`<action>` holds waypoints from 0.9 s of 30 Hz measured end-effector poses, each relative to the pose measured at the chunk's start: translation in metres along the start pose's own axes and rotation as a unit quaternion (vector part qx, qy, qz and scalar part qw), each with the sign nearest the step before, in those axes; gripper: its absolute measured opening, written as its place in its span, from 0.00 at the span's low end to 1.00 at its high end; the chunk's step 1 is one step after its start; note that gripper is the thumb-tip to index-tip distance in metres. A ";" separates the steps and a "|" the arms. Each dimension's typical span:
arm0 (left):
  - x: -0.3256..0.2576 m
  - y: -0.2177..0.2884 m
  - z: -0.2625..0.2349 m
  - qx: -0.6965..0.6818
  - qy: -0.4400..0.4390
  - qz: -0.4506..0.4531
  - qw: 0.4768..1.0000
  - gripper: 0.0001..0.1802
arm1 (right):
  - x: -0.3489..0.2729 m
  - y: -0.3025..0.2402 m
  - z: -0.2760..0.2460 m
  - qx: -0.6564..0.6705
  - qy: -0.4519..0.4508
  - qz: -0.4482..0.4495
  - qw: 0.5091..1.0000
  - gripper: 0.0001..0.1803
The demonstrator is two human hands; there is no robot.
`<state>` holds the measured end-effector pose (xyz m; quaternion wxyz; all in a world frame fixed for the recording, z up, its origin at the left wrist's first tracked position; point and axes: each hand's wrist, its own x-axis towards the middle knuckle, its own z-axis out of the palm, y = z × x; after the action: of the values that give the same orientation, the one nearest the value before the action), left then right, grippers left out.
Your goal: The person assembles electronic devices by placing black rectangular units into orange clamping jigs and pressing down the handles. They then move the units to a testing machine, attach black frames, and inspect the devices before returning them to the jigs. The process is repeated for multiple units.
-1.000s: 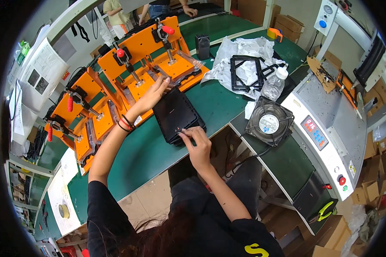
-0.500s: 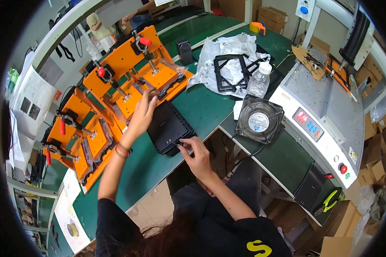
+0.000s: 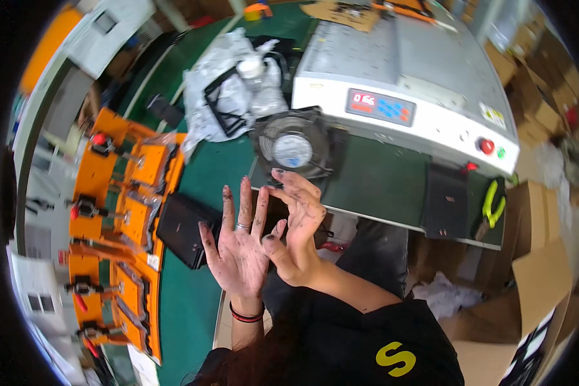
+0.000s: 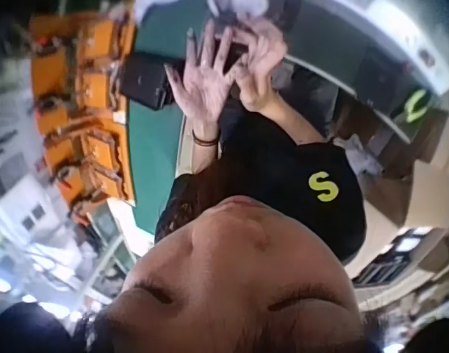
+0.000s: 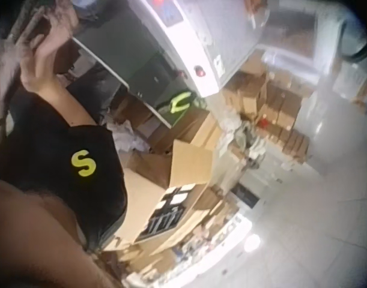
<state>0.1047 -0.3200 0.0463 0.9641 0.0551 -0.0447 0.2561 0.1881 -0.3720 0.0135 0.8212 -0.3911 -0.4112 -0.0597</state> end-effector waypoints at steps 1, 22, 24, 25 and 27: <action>0.003 -0.008 -0.004 0.009 -0.001 -0.024 1.000 0.38 | 0.000 -0.001 -0.010 -0.041 -0.001 -0.035 0.999 0.36; -0.004 -0.151 -0.017 0.309 -0.250 -0.201 0.895 0.47 | -0.038 -0.236 -0.235 -0.767 0.289 0.015 0.572 0.24; 0.013 -0.154 -0.029 0.399 -0.314 -0.252 0.824 0.41 | -0.061 -0.303 -0.248 -0.853 0.271 0.007 0.446 0.24; 0.018 -0.157 -0.029 0.442 -0.350 -0.252 0.787 0.34 | -0.071 -0.338 -0.247 -0.891 0.268 0.023 0.366 0.23; 0.048 -0.158 -0.049 0.510 -0.428 -0.227 0.711 0.22 | -0.089 -0.405 -0.253 -0.898 0.323 0.047 0.295 0.18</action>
<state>0.2280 -0.4264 -0.0097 0.6962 0.6504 -0.3016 -0.0375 0.1183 -0.8452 0.0994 0.0265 -0.8530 0.2161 -0.4744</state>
